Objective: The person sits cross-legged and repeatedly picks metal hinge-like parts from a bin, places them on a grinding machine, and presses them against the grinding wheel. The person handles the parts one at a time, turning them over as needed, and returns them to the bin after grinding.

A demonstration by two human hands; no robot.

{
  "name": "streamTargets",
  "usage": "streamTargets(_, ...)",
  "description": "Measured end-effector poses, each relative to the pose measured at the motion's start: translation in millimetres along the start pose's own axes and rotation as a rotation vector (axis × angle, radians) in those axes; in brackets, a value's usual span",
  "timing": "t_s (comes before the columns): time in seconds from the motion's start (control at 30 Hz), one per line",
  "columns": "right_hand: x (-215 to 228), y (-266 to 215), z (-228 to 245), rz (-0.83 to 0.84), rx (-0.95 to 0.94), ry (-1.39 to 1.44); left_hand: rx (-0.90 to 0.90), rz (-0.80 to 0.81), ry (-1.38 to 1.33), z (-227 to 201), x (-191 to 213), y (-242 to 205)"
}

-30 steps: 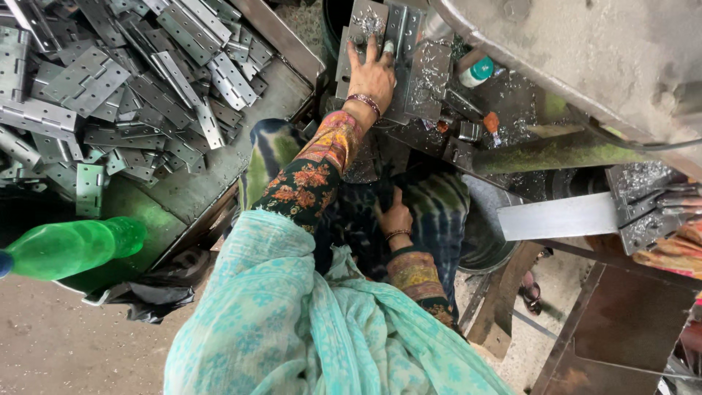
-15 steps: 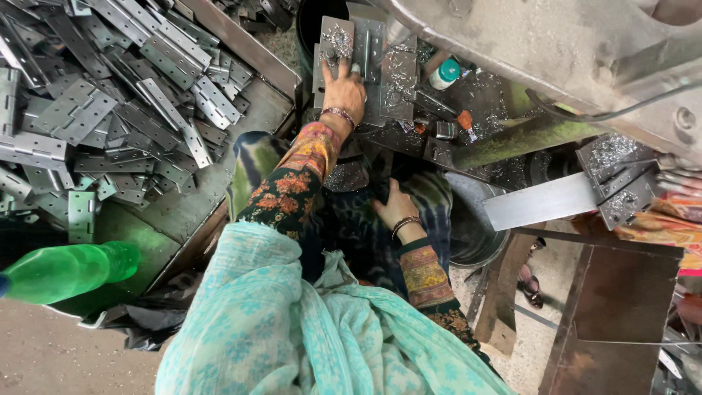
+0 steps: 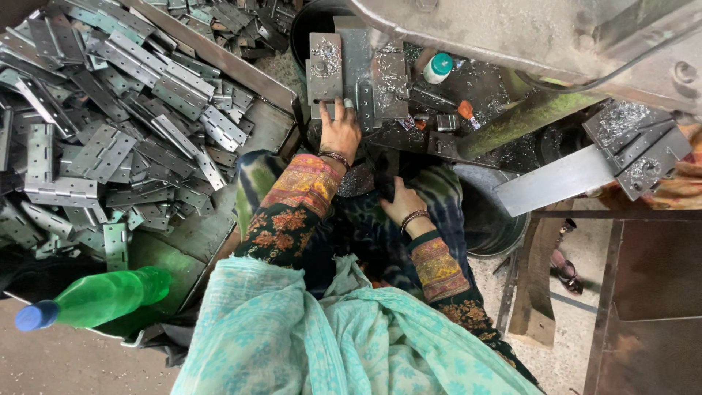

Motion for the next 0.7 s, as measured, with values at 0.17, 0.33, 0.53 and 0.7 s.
streamTargets(0.17,-2,-1,0,0.013,0.013,0.012,0.003,0.033,-0.056,1,9,4)
streamTargets(0.33,-1,3,-4,0.045,0.006,0.007,-0.059,-0.268,-0.007,8,41,-13)
streamTargets(0.53,19,22,-11,-0.310,0.274,0.307,0.035,-0.601,-0.627,32,60,-22)
streamTargets(0.7,40,49,6,-0.350,0.317,0.950,0.046,-0.485,-1.369,20,35,-12)
Point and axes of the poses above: each hand's wrist, its own y-axis towards the middle knuckle, its own x-axis out of the back of the hand, z = x × y, the point moved 1 cm from there along y, towards the middle knuckle, and after that the axes turned 7 degrees about -x, right-handed, at the moved point
